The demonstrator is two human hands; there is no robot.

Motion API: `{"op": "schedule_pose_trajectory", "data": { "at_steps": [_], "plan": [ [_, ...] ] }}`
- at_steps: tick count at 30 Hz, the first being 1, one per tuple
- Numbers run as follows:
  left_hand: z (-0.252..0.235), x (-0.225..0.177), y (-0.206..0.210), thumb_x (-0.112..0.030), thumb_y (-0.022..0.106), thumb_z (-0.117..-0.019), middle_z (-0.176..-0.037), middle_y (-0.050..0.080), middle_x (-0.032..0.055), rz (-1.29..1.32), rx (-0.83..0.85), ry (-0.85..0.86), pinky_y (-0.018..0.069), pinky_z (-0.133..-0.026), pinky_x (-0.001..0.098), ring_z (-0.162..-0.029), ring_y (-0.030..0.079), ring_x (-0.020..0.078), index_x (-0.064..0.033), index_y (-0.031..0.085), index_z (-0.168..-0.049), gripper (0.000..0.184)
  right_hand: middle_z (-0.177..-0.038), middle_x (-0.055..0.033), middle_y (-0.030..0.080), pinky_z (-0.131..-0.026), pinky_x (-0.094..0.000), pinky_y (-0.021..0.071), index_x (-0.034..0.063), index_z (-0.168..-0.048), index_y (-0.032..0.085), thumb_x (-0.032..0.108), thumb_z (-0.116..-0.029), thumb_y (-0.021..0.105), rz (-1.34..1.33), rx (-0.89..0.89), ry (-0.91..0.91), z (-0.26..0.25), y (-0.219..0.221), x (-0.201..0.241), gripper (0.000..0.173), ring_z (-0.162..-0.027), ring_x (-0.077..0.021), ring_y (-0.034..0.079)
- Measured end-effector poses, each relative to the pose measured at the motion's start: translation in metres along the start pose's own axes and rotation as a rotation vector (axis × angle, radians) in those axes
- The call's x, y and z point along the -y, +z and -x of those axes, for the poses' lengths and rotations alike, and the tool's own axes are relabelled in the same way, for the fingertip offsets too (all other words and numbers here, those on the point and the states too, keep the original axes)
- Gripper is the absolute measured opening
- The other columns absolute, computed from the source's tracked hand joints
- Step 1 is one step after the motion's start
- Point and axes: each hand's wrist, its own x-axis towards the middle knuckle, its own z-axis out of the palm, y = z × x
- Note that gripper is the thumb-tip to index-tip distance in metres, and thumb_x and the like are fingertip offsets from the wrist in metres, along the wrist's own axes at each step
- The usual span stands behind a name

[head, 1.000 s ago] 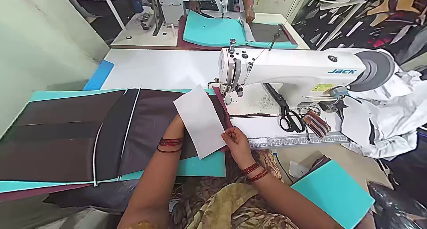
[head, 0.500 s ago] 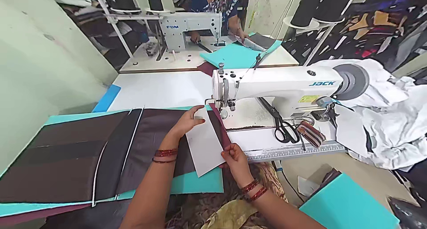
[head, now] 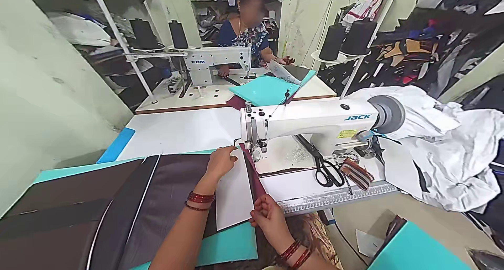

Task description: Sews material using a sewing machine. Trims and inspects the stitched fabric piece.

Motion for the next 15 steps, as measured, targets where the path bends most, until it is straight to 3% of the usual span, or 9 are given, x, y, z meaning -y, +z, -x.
{"op": "schedule_pose_trajectory", "data": {
  "at_steps": [4,15],
  "plan": [
    [0.002,0.01,0.014,-0.012,0.06,-0.1003,-0.134,0.064,0.0213,0.095,-0.136,0.042,0.0325,-0.114,0.0602,-0.131,0.054,0.0421,-0.0049,0.063,-0.137,0.038,-0.093,-0.0099,0.067,-0.071,-0.0279,0.0622,-0.0056,-0.114,0.055,-0.003,-0.0931,0.065,-0.002,0.019,0.013,-0.002,-0.001,0.001,0.023,-0.073,-0.0119,0.071],
    [0.002,0.012,0.016,-0.014,0.06,-0.1008,-0.134,0.065,0.0208,0.093,-0.155,0.059,0.0337,-0.114,0.0595,-0.13,0.055,0.0415,-0.0048,0.063,-0.137,0.037,-0.089,-0.0078,0.065,-0.068,-0.0271,0.061,-0.004,-0.113,0.056,0.0,-0.0906,0.069,0.036,0.033,-0.013,-0.004,-0.002,-0.006,0.026,-0.069,-0.0108,0.069]
  ]
}}
